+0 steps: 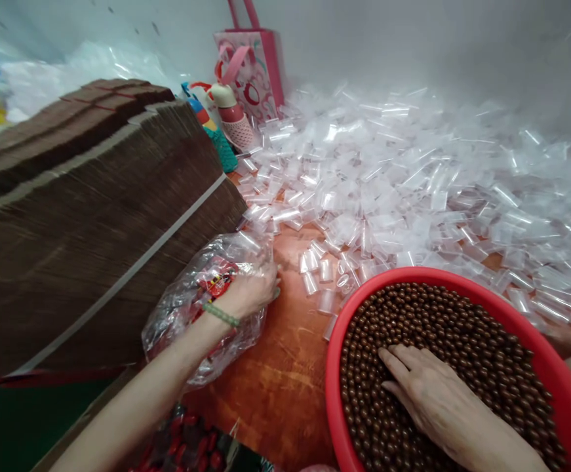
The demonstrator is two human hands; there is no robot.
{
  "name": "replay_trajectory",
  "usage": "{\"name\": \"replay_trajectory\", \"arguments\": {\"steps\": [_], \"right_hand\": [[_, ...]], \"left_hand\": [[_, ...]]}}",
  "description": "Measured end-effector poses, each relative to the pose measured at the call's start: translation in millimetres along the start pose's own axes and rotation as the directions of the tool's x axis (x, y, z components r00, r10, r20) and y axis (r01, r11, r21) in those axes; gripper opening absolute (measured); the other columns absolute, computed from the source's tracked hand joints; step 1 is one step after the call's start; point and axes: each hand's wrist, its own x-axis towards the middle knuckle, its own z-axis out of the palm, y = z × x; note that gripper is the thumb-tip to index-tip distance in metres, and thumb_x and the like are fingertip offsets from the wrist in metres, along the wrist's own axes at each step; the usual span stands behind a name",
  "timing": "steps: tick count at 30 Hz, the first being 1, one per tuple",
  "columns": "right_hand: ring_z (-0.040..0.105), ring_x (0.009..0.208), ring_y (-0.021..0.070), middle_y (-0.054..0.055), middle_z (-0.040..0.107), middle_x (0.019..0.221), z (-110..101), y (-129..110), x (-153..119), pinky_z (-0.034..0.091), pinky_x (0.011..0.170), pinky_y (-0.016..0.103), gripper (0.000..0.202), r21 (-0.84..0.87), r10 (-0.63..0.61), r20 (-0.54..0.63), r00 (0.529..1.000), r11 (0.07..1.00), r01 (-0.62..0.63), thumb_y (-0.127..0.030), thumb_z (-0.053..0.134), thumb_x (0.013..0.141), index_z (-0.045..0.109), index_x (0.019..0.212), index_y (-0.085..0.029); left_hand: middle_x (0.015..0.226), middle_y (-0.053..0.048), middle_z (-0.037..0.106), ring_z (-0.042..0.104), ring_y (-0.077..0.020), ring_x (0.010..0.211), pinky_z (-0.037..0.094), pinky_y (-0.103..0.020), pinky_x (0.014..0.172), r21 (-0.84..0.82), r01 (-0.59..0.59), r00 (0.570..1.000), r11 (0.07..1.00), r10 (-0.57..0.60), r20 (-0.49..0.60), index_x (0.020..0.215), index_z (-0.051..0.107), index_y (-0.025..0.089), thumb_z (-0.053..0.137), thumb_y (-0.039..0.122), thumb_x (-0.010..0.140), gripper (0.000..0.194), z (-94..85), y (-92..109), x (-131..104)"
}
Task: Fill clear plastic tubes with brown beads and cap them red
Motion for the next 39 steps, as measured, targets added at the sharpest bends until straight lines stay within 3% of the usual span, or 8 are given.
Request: {"name": "replay_trajectory", "arguments": {"steps": [3, 6, 11, 17, 23, 33, 37, 39], "right_hand": [[0.071, 0.089, 0.0258, 0.012, 0.073, 0.104, -8, 4, 6, 0.058, 0.082, 0.044, 0.03, 0.015, -0.016, -0.012, 1.0, 1.0, 0.016, -0.02, 0.043, 0.096, 0.063, 0.119, -0.014], [0.069, 0.091, 0.028, 0.014, 0.072, 0.104, -12, 6, 12, 0.058, 0.082, 0.046, 0.032, -0.017, -0.006, -0.053, 0.999, 1.0, 0.005, -0.024, 0.043, 0.098, 0.064, 0.118, -0.012], [0.069, 0.089, 0.0299, 0.015, 0.071, 0.101, -5, 7, 12, 0.059, 0.075, 0.048, 0.032, -0.044, -0.002, -0.075, 0.997, 0.999, -0.001, -0.024, 0.04, 0.098, 0.065, 0.115, -0.012], [0.071, 0.083, 0.0261, 0.013, 0.073, 0.097, 0, 16, 7, 0.059, 0.074, 0.043, 0.043, -0.107, -0.06, -0.151, 0.987, 0.993, 0.044, -0.028, 0.029, 0.102, 0.07, 0.1, -0.016], [0.071, 0.083, 0.0255, 0.012, 0.074, 0.097, -5, 20, 12, 0.06, 0.075, 0.043, 0.045, -0.097, -0.085, -0.122, 0.989, 0.993, 0.073, -0.033, 0.028, 0.104, 0.07, 0.102, -0.017], [0.072, 0.089, 0.0236, 0.011, 0.073, 0.103, -41, 27, -6, 0.061, 0.079, 0.039, 0.042, 0.075, 0.061, -0.012, 0.998, 0.995, -0.06, -0.039, 0.031, 0.104, 0.067, 0.112, -0.02], [0.07, 0.1, 0.0222, 0.008, 0.072, 0.113, -61, 28, -8, 0.059, 0.087, 0.035, 0.037, 0.221, 0.121, -0.066, 0.99, 0.97, -0.103, -0.043, 0.039, 0.102, 0.062, 0.122, -0.023], [0.068, 0.107, 0.0207, 0.007, 0.07, 0.119, -65, 25, -3, 0.056, 0.094, 0.033, 0.033, 0.355, 0.17, -0.054, 0.984, 0.924, -0.14, -0.04, 0.046, 0.1, 0.06, 0.127, -0.025]], "left_hand": [[0.086, -0.01, 0.071, 0.068, -0.0245, 0.088, 0.052, -0.04, 0.093, -0.074, -0.082, 0.995, 0.994, 0.086, 0.057, 0.094, 0.068, 0.019, 0.044, 0.024, 0.093, 0.025, -2.0, 32, -1], [0.117, -0.011, 0.069, 0.064, -0.0217, 0.108, 0.051, -0.036, 0.097, -0.137, -0.078, 0.996, 0.987, 0.083, 0.028, 0.123, 0.059, 0.019, 0.04, 0.028, 0.099, 0.032, 13.4, 60, 15], [0.146, -0.024, 0.045, 0.045, -0.0411, 0.134, 0.04, -0.064, 0.104, -0.15, 0.102, 0.992, 0.983, -0.113, -0.065, 0.13, 0.057, 0.014, 0.044, 0.033, 0.097, 0.04, 57.4, 86, 46], [0.147, -0.02, 0.046, 0.041, -0.038, 0.139, 0.036, -0.053, 0.116, -0.233, 0.109, 0.983, 0.966, -0.14, -0.12, 0.131, 0.06, 0.018, 0.047, 0.025, 0.094, 0.04, 80.4, 110, 12], [0.147, -0.015, 0.049, 0.044, -0.0331, 0.138, 0.043, -0.049, 0.113, -0.389, 0.081, 0.974, 0.918, -0.155, -0.162, 0.124, 0.065, 0.023, 0.045, 0.017, 0.092, 0.038, 82.7, 111, -25], [0.139, -0.015, 0.055, 0.055, -0.0274, 0.128, 0.047, -0.047, 0.108, -0.679, 0.135, 0.921, 0.722, -0.345, -0.183, 0.121, 0.063, 0.018, 0.057, 0.017, 0.086, 0.035, 87.2, 97, -42], [0.133, -0.012, 0.062, 0.062, -0.0246, 0.12, 0.054, -0.041, 0.1, -0.751, 0.195, 0.881, 0.631, -0.448, -0.148, 0.132, 0.056, 0.02, 0.06, 0.028, 0.089, 0.044, 70.9, 88, -48], [0.135, -0.012, 0.062, 0.068, -0.0227, 0.11, 0.058, -0.036, 0.09, -0.84, 0.188, 0.877, 0.509, -0.473, -0.09, 0.137, 0.051, 0.02, 0.061, 0.032, 0.089, 0.05, 51.9, 92, -49]]}}
